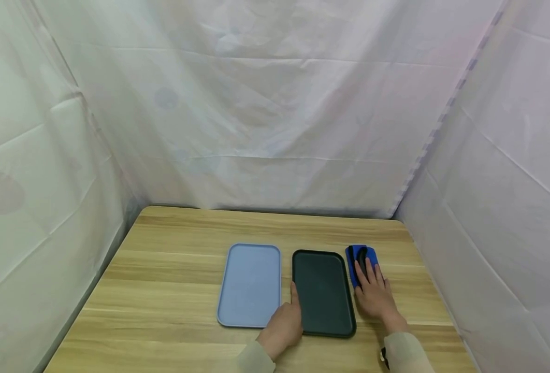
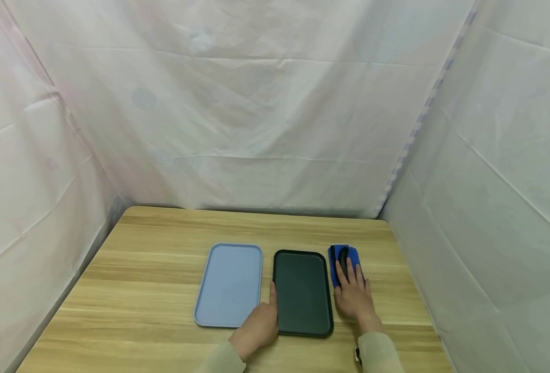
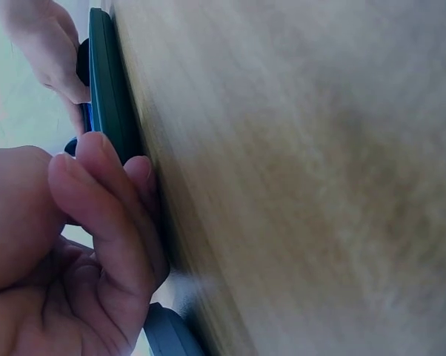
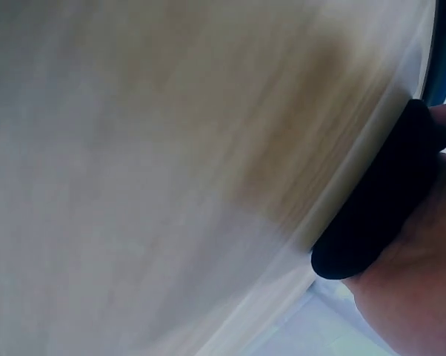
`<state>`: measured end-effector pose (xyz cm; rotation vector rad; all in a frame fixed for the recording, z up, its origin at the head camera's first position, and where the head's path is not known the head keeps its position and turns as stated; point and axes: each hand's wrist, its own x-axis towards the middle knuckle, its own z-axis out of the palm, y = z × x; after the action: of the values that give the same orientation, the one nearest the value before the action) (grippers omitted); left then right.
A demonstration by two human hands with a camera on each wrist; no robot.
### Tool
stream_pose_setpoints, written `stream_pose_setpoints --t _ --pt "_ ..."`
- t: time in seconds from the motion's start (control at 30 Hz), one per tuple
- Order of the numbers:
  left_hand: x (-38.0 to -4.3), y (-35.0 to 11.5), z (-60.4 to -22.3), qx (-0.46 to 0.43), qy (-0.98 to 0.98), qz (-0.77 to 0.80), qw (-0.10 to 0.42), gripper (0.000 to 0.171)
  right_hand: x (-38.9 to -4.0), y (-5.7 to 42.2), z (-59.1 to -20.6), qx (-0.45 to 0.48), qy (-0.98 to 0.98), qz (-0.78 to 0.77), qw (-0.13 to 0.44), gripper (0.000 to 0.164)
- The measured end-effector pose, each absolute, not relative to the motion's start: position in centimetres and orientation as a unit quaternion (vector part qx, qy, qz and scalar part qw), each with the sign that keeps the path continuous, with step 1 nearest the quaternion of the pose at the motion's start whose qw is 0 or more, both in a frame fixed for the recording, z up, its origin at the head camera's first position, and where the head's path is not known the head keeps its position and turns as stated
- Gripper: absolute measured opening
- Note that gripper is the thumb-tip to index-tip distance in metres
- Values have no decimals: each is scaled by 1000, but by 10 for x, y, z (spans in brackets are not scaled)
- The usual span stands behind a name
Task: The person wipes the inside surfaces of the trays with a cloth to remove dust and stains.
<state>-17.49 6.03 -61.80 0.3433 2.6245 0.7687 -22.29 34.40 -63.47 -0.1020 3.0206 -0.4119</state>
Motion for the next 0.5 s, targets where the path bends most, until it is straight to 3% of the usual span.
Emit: stream_pose_setpoints --t 0.5 --pt "-172 51 -612 124 918 319 202 87 -219 327 -620 -4 984 -172 44 62"
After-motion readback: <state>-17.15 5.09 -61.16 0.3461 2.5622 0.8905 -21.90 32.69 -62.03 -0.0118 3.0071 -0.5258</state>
